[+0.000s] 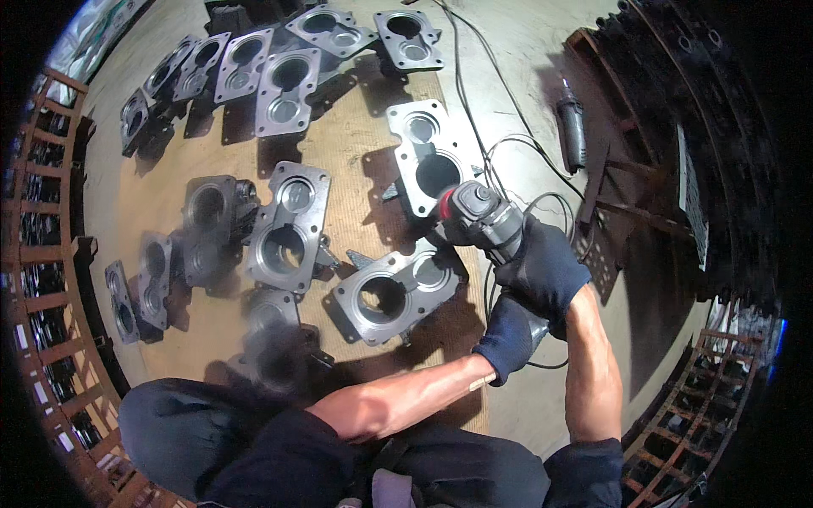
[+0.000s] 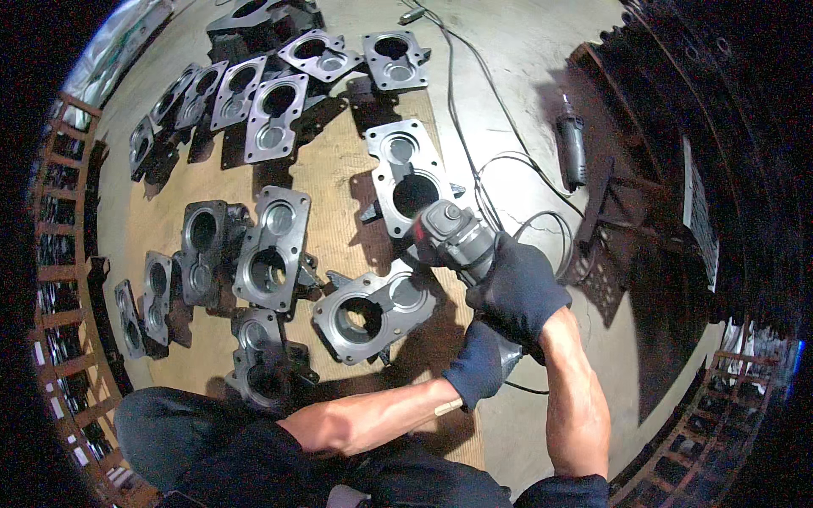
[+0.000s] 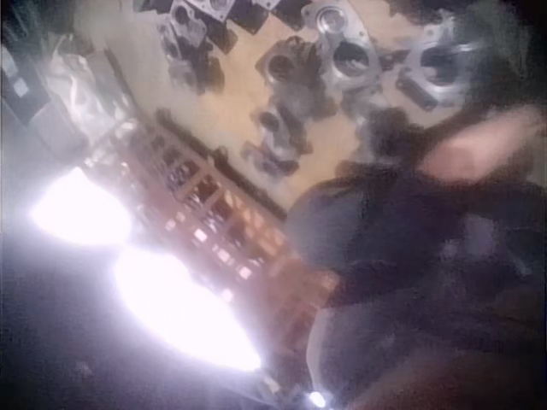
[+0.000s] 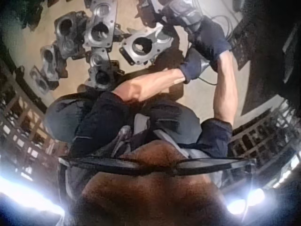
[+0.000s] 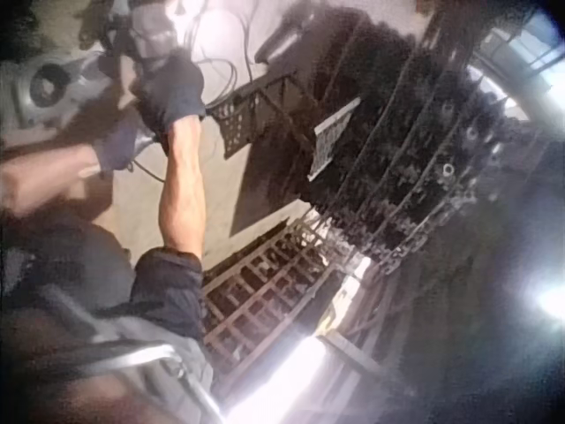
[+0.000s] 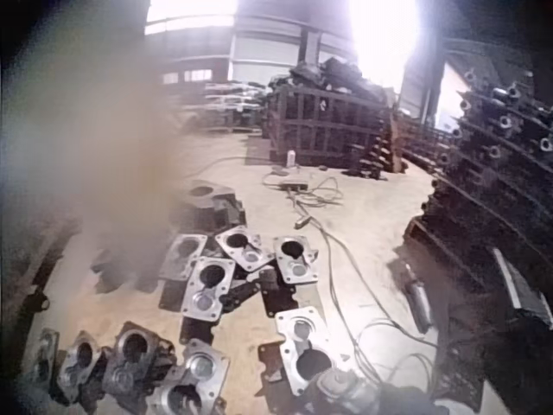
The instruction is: The person uses a handheld angle grinder to smooth the inner surfaces of several metal cylinder blocks. They systematically move from one block to the next, repositioning each part as needed to access different areas.
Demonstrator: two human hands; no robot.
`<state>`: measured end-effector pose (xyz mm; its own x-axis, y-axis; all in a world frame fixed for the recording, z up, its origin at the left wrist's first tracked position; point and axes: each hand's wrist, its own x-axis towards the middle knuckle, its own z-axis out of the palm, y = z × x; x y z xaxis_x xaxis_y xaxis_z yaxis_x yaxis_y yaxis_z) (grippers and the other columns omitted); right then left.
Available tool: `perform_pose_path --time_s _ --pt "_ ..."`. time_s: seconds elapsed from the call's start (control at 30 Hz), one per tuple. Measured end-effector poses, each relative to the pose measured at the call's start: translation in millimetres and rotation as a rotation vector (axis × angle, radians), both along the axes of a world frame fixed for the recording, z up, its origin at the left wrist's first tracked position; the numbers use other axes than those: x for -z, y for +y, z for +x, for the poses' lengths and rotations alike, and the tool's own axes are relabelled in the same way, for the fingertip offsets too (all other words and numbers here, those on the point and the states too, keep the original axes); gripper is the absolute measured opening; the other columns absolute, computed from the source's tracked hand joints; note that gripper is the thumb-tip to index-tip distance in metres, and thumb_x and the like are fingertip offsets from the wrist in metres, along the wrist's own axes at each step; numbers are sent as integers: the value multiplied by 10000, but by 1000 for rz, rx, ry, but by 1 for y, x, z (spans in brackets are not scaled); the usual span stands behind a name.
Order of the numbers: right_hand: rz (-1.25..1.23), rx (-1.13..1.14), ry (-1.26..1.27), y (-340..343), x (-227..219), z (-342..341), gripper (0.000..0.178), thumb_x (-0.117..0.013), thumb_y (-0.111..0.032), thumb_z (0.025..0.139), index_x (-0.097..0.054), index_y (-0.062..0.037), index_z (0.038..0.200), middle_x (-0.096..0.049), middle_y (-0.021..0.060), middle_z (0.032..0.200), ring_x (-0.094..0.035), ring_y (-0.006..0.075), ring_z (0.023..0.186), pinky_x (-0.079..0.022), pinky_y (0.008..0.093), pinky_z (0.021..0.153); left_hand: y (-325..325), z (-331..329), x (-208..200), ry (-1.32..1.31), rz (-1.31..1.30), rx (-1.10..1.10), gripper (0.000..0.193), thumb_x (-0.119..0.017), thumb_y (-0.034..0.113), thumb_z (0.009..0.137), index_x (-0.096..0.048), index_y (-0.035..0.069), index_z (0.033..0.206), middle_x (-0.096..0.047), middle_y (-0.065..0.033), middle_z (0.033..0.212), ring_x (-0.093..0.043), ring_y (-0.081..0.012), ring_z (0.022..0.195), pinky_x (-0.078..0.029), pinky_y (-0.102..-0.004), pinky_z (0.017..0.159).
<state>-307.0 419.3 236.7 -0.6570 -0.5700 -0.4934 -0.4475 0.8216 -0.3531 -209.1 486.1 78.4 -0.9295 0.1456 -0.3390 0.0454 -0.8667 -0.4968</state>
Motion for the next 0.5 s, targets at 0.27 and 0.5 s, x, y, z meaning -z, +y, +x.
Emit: perform_pose_path --time_s 0.27,0.5 --pt "28 -225 44 -46 -7 19 505 -791 -268 625 -632 33 999 -688 271 885 -682 424 878 -551 434 795 -34 11 -22 -37 -274 -130 215 -474 127 1000 -491 95 1212 -507 -13 1192 -486 -114 1081 -399 -259 932" --pt "13 -13 28 -5 -2 19 536 -758 -202 615 -627 6 1092 -692 264 916 -682 419 892 -556 436 776 -9 10 -35 -108 -36 61 439 -367 144 1048 -337 59 1478 -414 -94 1462 -406 -211 1344 -294 -357 1167"
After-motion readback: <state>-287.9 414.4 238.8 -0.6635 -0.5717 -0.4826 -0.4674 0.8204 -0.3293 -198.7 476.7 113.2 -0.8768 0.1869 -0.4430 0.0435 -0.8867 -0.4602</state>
